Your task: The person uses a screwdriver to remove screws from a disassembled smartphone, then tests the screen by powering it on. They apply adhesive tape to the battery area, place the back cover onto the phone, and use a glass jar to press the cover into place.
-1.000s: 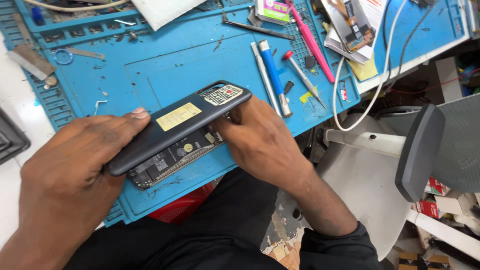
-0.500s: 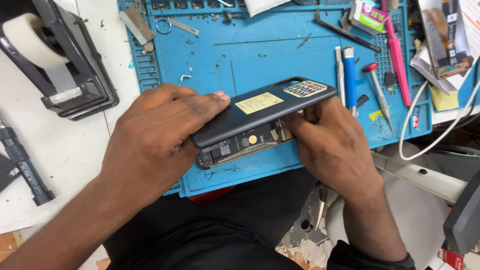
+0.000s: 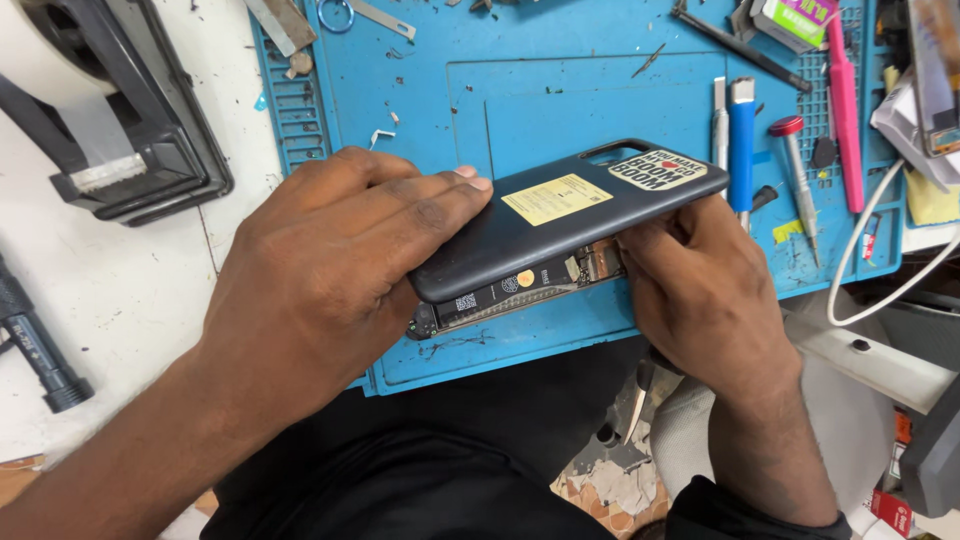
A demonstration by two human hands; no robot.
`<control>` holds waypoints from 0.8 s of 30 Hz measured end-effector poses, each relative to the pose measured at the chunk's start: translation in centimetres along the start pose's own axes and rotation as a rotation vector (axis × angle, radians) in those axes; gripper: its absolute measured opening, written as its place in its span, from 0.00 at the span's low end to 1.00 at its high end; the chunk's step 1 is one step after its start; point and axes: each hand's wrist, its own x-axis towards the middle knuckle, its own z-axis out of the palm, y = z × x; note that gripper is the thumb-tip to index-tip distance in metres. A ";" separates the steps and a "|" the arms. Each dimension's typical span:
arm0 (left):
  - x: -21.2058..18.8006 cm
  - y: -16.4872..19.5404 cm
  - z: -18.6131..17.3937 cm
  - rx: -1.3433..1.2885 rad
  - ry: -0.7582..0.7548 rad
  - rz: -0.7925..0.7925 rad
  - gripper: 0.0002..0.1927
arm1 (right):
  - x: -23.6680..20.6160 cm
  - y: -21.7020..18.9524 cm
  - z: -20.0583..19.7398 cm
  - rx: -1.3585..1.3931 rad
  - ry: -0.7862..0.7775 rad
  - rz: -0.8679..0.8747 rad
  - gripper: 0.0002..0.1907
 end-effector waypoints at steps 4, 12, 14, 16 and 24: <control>0.2 0.1 -0.1 0.020 0.011 0.019 0.24 | -0.3 0.2 0.3 0.007 0.021 -0.007 0.17; 0.2 0.0 -0.2 0.033 0.020 0.035 0.23 | -0.3 -0.2 0.4 -0.002 0.053 0.001 0.19; 0.2 0.1 -0.2 0.020 0.025 0.036 0.23 | -0.4 -0.3 0.5 -0.020 0.065 -0.018 0.19; 0.2 0.1 -0.2 0.027 0.030 0.039 0.22 | -0.4 -0.4 0.6 -0.037 0.052 -0.015 0.19; 0.1 0.2 -0.3 0.020 0.048 0.042 0.21 | -0.7 -0.3 0.8 -0.052 0.042 -0.006 0.19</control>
